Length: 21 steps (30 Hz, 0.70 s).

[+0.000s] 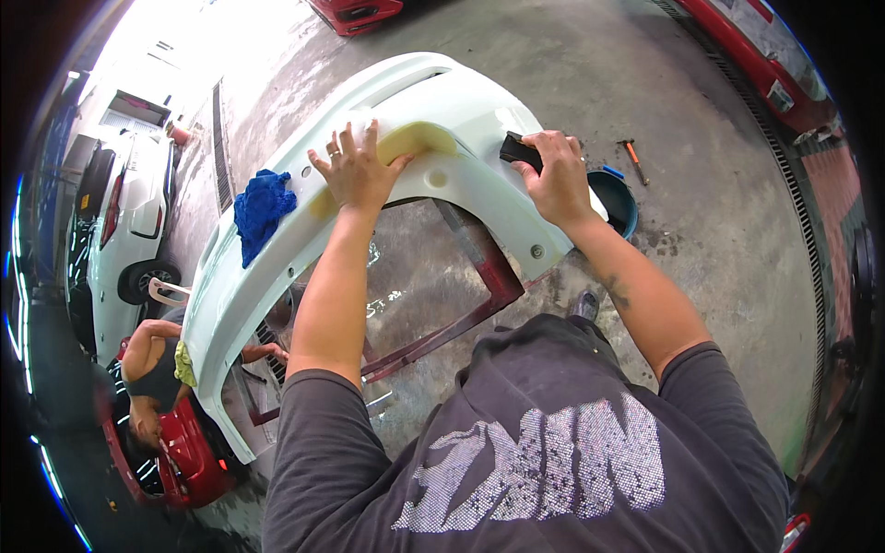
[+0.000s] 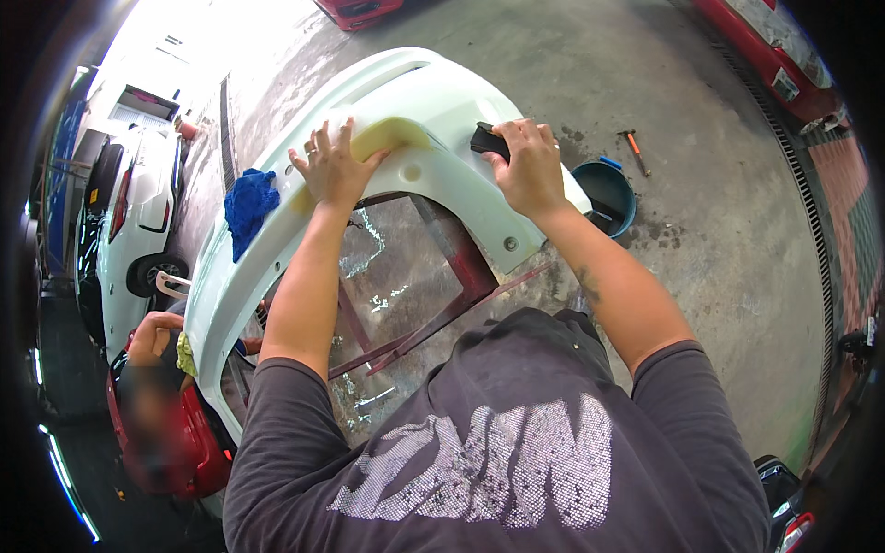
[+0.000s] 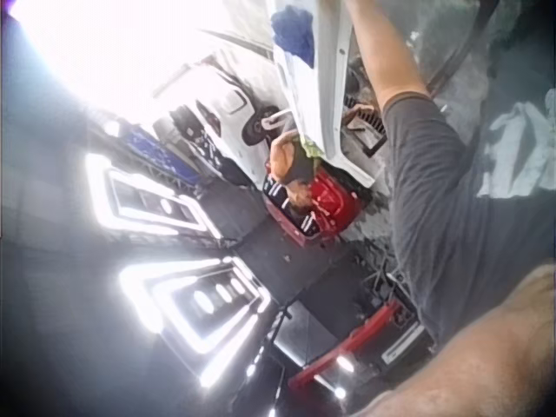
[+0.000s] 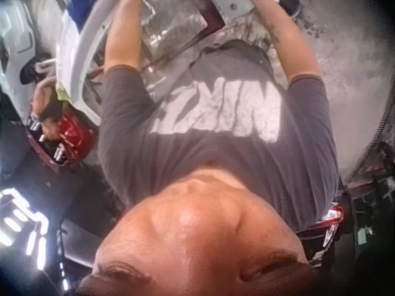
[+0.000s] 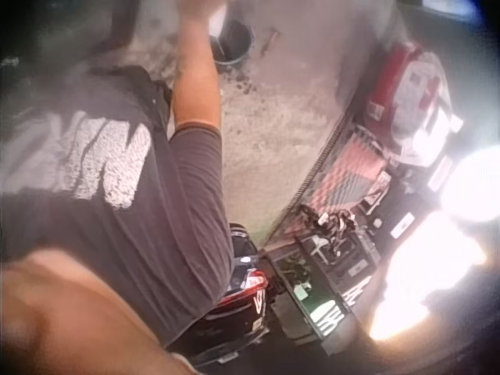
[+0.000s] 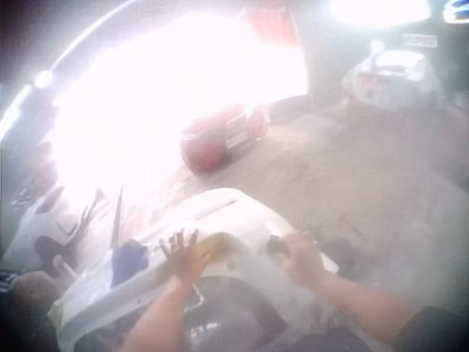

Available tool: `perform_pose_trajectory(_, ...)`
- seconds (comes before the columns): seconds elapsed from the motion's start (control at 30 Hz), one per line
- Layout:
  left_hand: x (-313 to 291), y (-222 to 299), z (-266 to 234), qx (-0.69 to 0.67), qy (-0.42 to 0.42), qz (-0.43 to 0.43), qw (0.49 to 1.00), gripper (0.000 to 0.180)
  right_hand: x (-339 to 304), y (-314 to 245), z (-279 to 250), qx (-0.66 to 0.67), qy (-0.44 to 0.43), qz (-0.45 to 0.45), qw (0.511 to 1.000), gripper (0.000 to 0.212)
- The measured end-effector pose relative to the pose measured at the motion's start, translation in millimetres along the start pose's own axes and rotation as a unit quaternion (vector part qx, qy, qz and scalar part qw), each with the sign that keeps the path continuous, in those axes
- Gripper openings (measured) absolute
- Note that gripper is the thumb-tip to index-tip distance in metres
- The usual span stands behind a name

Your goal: The person scrubs a white car bumper with a black sponge and wipes it with a blue cloth. The person repeatedly dips the cloth into a bucket of water and continues scrubbing and wiping the bumper surface.

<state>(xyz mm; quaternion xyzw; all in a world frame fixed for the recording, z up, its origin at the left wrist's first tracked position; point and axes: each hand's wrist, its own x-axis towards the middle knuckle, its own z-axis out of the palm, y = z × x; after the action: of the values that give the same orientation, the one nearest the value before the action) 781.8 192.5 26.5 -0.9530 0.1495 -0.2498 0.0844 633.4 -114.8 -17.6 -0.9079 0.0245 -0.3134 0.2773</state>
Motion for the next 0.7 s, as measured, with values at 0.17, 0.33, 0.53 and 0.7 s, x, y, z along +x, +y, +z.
perform_pose_trajectory(0.17, -37.9, -53.0, -3.8, 0.017, 0.015, 0.009, 1.000, 0.084, -0.5, 0.3, -3.1, -0.009, -0.008, 0.006, 1.000, 0.042)
perform_pose_trajectory(0.33, -63.3, -107.8, 0.3, -0.072, 0.106, 0.109, 0.986, 0.053, -0.7, -0.2, -0.4, -0.017, -0.004, 0.003, 1.000, 0.043)
perform_pose_trajectory(0.53, -16.2, -91.5, -11.1, -0.156, 0.023, 0.034, 0.987, 0.057, -0.3, -4.8, 0.4, -0.034, -0.001, 0.009, 0.999, 0.041)
perform_pose_trajectory(0.7, 28.0, -35.1, -5.0, -0.169, -0.018, -0.007, 0.985, 0.072, -1.0, -4.7, 4.9, -0.038, 0.000, 0.009, 0.999, 0.041)
